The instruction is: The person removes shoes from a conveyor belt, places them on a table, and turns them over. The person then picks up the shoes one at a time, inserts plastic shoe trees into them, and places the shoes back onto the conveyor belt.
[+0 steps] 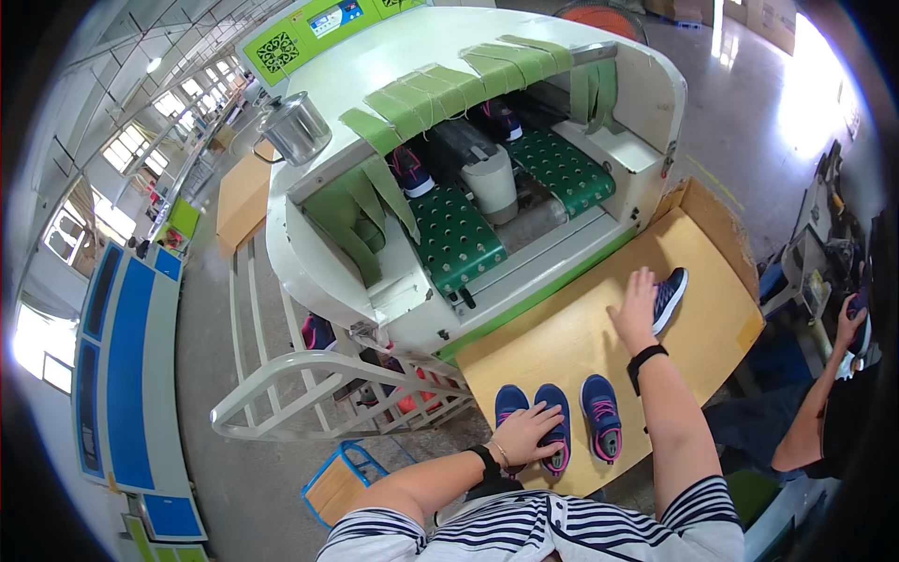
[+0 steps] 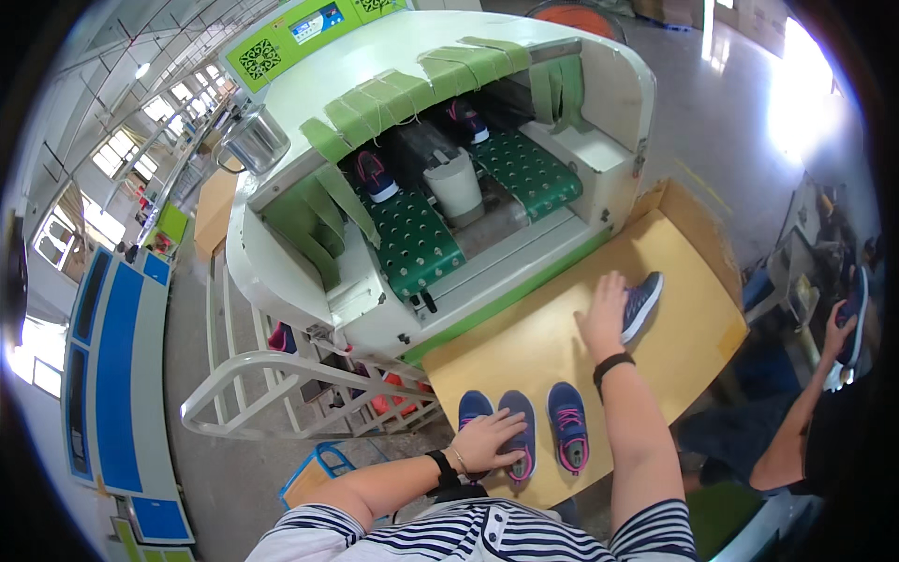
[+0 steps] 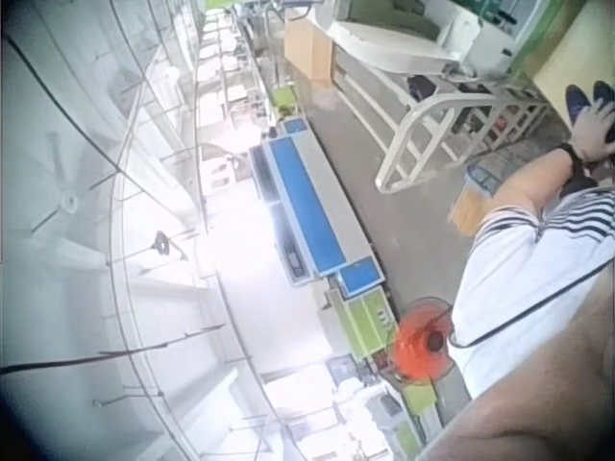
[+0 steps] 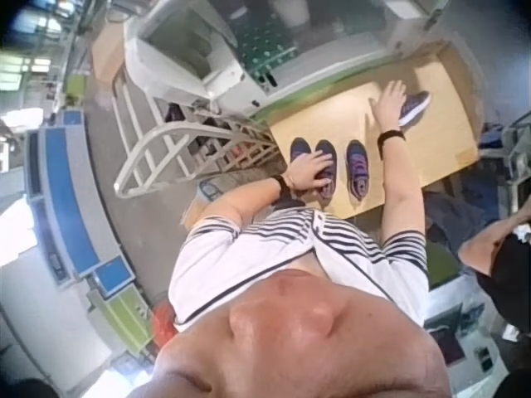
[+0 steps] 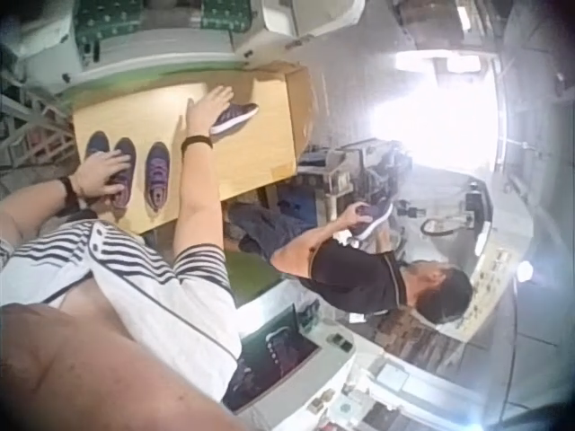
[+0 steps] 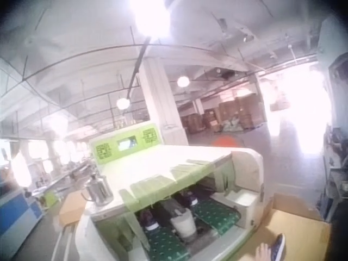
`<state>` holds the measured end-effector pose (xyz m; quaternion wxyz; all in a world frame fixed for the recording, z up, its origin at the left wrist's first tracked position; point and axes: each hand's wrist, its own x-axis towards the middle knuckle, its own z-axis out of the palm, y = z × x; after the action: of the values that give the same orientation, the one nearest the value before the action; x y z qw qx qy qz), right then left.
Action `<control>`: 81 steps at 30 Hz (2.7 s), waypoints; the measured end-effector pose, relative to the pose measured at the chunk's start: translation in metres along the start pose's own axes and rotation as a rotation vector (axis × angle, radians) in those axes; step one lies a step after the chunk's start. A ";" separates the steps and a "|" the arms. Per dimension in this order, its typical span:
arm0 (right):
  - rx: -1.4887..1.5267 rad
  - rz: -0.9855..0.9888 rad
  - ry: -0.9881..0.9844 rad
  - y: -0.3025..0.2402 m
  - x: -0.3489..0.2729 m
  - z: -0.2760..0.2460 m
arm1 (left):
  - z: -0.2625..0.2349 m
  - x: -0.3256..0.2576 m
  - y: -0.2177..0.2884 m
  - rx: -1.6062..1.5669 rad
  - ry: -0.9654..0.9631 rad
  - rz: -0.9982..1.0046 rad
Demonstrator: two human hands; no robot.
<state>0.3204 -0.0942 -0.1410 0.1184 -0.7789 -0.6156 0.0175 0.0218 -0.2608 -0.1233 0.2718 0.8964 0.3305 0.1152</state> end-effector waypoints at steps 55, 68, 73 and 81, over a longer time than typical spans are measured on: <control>0.176 -0.168 0.259 -0.005 -0.322 -0.051 | -0.024 0.095 0.030 -0.348 0.251 0.164; 0.435 -0.043 0.275 -0.003 -0.309 -0.060 | -0.069 -0.027 -0.036 -0.387 0.161 -0.104; 0.833 0.356 0.243 0.041 -0.275 -0.049 | -0.051 -0.100 -0.114 -0.130 0.169 -0.310; 0.700 0.294 -0.048 0.078 -0.239 -0.009 | -0.050 -0.104 -0.113 0.126 -0.234 -0.759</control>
<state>0.3391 -0.3426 -0.1763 0.3593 -0.7707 -0.4567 0.2616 -0.1356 -0.2368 -0.1482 0.2752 0.7326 0.6115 -0.1168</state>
